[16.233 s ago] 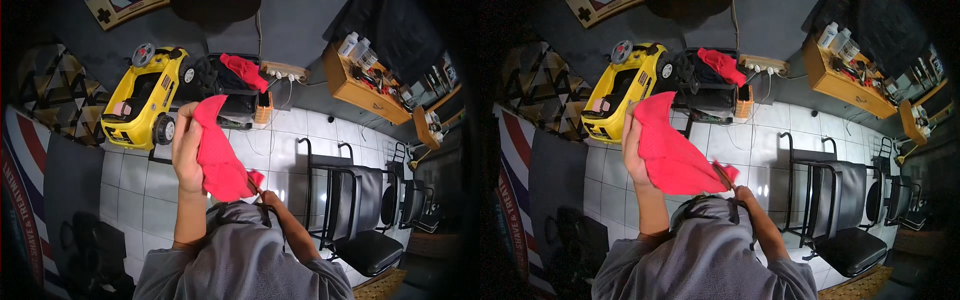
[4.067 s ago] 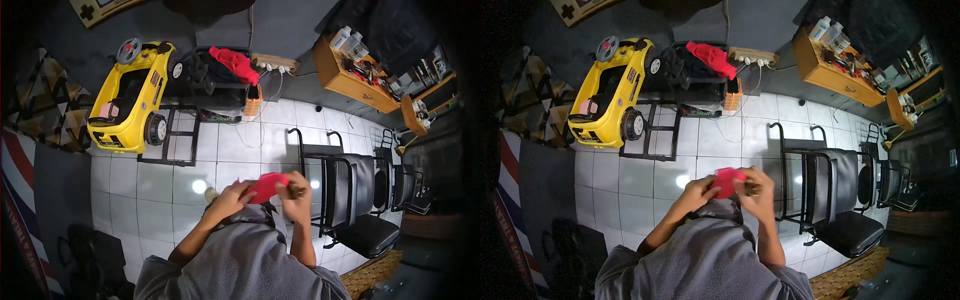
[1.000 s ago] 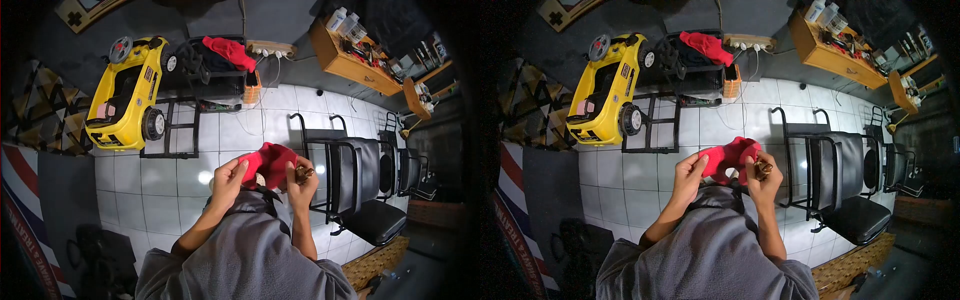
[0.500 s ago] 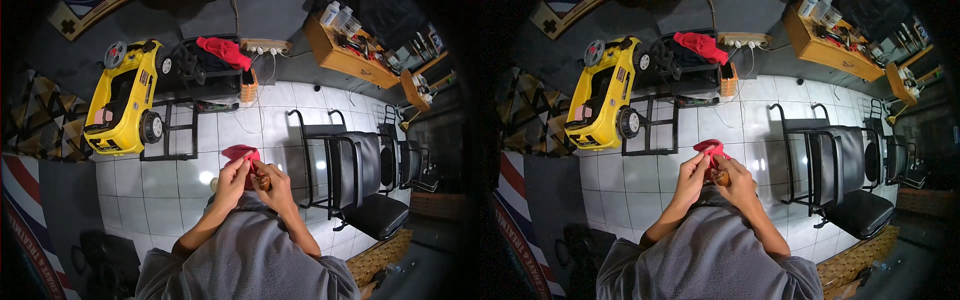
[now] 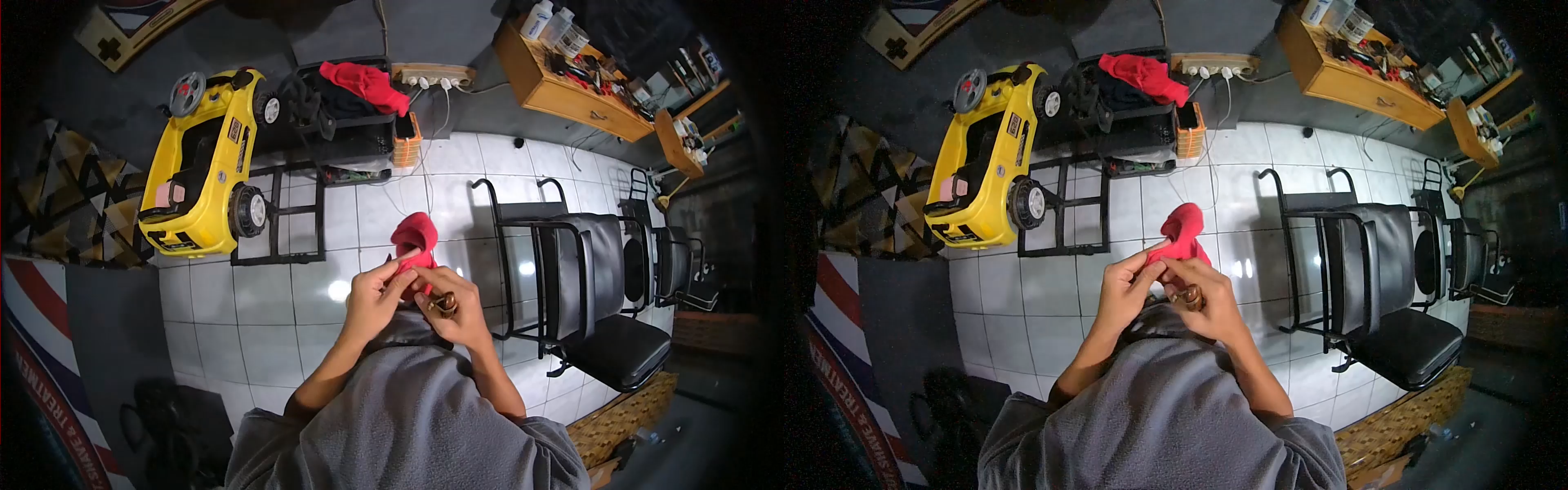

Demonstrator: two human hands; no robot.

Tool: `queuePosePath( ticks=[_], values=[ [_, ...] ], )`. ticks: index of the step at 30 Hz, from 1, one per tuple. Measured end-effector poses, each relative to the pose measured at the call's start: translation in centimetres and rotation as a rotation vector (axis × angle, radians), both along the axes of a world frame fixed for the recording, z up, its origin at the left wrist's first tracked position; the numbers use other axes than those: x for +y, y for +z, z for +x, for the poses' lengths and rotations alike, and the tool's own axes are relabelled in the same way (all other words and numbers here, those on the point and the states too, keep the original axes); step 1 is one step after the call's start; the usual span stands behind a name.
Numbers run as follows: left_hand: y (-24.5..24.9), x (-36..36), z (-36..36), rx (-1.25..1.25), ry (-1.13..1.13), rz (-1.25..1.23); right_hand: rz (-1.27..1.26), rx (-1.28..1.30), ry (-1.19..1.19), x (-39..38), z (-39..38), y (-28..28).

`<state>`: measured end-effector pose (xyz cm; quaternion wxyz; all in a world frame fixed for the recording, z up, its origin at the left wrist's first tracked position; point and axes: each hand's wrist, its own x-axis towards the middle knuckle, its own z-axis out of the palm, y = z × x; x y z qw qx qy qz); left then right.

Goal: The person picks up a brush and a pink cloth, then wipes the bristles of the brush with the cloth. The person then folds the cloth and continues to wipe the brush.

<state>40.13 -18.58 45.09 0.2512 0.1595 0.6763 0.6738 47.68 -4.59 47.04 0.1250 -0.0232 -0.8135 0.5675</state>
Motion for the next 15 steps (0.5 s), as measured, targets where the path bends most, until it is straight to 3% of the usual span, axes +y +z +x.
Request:
queuePosePath(
  ticks=[4,7,12,15],
  values=[
    [1.7,-0.5,-1.2,0.261,-0.104,-0.082,0.036,0.057,-0.224,0.9,-0.4,-0.3],
    [2.5,-0.4,-2.4,0.583,-0.171,-0.016,0.026,0.007,-0.172,1.6,-0.6,-0.2],
    [4.1,-0.7,-3.6,0.618,-0.184,-0.113,0.072,0.104,-0.038,1.5,-0.7,-1.2],
    [4.9,-0.5,-3.5,0.591,-0.066,-0.061,-0.02,-0.091,-0.018,1.1,-0.2,-0.7]
  ],
)
